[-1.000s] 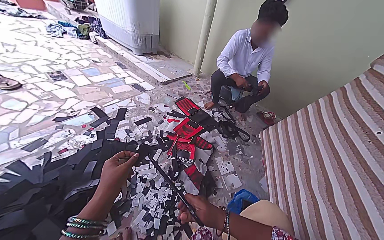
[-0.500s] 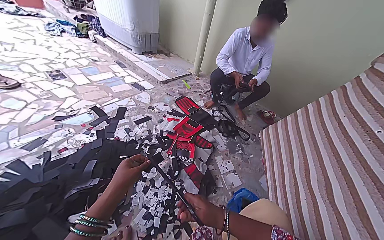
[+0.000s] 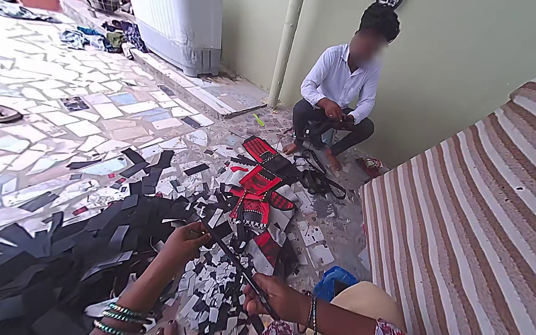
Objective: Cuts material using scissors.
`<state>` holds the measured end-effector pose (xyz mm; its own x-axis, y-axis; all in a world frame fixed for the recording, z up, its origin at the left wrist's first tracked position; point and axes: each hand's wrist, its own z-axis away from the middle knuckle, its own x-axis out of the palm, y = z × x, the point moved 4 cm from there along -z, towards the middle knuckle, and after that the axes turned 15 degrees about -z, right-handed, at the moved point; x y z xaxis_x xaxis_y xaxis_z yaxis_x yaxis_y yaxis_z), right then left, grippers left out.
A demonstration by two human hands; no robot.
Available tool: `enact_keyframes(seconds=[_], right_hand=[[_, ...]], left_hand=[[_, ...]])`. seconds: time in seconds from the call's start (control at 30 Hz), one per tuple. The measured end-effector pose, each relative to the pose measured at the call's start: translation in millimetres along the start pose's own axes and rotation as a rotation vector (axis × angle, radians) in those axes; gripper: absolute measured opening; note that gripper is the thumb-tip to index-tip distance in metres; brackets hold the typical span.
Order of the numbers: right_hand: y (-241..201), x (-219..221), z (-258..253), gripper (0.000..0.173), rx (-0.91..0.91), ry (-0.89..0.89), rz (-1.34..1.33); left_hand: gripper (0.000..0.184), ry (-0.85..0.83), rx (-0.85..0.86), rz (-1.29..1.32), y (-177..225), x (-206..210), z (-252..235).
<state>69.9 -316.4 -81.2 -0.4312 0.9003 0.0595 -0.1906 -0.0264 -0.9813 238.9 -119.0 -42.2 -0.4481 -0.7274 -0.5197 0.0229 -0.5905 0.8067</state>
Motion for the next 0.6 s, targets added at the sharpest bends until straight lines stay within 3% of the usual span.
enact_keyframes(seconds=[0.6], right_hand=[[0.5,0.7,0.0,0.061,-0.019,0.004,0.006]], left_hand=[[0.004,0.026,0.015,-0.020,-0.6,-3.4,0.0]])
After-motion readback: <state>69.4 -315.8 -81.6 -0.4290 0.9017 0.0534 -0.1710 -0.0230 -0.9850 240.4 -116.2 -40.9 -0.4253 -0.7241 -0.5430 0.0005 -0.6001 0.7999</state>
